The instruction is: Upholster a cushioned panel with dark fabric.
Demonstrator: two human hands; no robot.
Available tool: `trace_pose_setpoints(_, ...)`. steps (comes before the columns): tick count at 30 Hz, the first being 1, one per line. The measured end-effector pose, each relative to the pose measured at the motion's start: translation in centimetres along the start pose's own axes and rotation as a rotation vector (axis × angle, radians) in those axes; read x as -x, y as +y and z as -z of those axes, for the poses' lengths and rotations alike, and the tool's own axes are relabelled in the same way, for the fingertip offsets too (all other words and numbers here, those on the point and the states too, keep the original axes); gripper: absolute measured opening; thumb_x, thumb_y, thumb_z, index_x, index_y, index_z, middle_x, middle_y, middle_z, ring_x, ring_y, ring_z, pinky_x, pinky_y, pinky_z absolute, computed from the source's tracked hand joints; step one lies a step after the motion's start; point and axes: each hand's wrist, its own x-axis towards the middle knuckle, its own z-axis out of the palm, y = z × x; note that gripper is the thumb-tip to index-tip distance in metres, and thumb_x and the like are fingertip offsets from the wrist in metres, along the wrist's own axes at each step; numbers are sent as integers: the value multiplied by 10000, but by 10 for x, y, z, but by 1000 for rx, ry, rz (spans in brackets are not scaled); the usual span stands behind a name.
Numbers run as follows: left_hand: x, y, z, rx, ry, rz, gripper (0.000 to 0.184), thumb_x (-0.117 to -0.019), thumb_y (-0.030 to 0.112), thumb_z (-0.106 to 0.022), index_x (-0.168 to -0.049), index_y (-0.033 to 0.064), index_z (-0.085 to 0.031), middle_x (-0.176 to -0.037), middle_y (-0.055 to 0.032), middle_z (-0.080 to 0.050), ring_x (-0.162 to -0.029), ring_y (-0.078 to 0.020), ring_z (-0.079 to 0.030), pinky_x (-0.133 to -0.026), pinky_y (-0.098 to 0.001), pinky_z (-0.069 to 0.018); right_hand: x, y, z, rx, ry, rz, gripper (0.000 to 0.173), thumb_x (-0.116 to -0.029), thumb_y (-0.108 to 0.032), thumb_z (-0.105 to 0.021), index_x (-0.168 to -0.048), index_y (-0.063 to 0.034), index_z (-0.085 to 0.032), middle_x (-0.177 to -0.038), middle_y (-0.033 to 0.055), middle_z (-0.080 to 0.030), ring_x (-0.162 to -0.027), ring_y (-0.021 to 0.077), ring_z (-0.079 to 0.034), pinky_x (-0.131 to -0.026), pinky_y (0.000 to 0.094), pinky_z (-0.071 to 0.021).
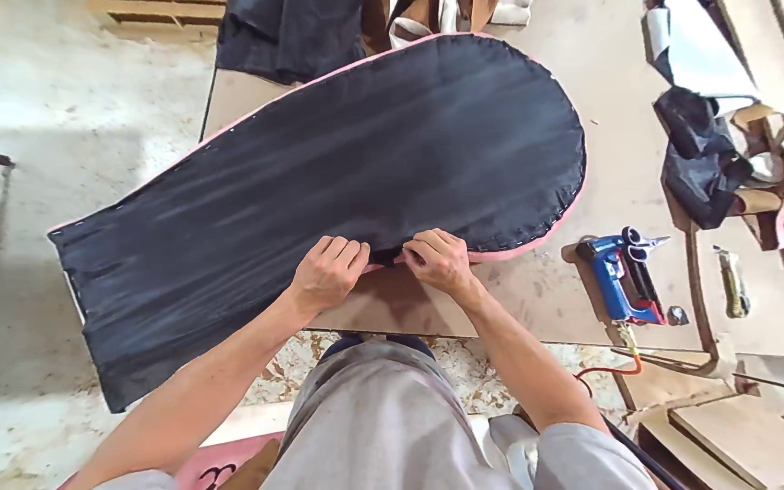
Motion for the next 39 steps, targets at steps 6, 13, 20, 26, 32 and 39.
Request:
trace_pose_setpoints(6,8,3,-6,55,-77,48,216,-1030,78,-496,-1051,17,-702,-922,-147,-721,-870,-322,-704,-786,-466,-556,-7,16,37,-241,-291,-184,183,-989,-202,-644,-1018,-103,-796,-1014,56,-765,-953,160,-727,-867,336,-599)
trace_pose_setpoints(13,-31,28,-25,226,-136,109,313,-1068,278,-500,-1195,96,-719,-1105,-99,-729,-969,-286,-693,-837,-454,-540,-39,27,43,-337,-563,-229,173,-953,-244,-671,-976,-138,-806,-937,12,-763,-835,125,-718,-775,374,-596)
trace_pose_setpoints(20,-43,26,-26,201,-89,93,224,-1043,116,-519,-999,35,-723,-930,-133,-712,-888,-304,-687,-795,-440,-544,-46,20,37,-227,-600,-245,173,-921,-279,-703,-956,-130,-784,-919,34,-732,-788,189,-699,-701,451,-579)
trace_pose_setpoints(26,-46,27,-30,147,-60,79,220,-1049,136,-525,-987,37,-711,-924,-129,-703,-880,-297,-679,-773,-432,-529,-3,10,4,79,-71,52,198,-970,-229,-661,-897,-62,-739,-870,90,-721,-769,238,-700,-613,366,-569)
trace_pose_setpoints(32,-50,26,-29,266,-171,123,264,-1024,190,-531,-1074,54,-751,-989,-121,-726,-933,-294,-695,-826,-450,-545,5,4,-8,104,96,-27,165,-923,-208,-692,-870,-59,-738,-851,98,-729,-763,233,-708,-645,364,-579)
trace_pose_setpoints(39,-46,21,-31,257,-94,52,243,-1026,131,-521,-983,51,-747,-932,-115,-726,-904,-286,-692,-835,-441,-538,-14,12,25,-187,-285,-181,172,-910,-239,-719,-988,-95,-773,-978,54,-739,-875,183,-713,-778,361,-601)
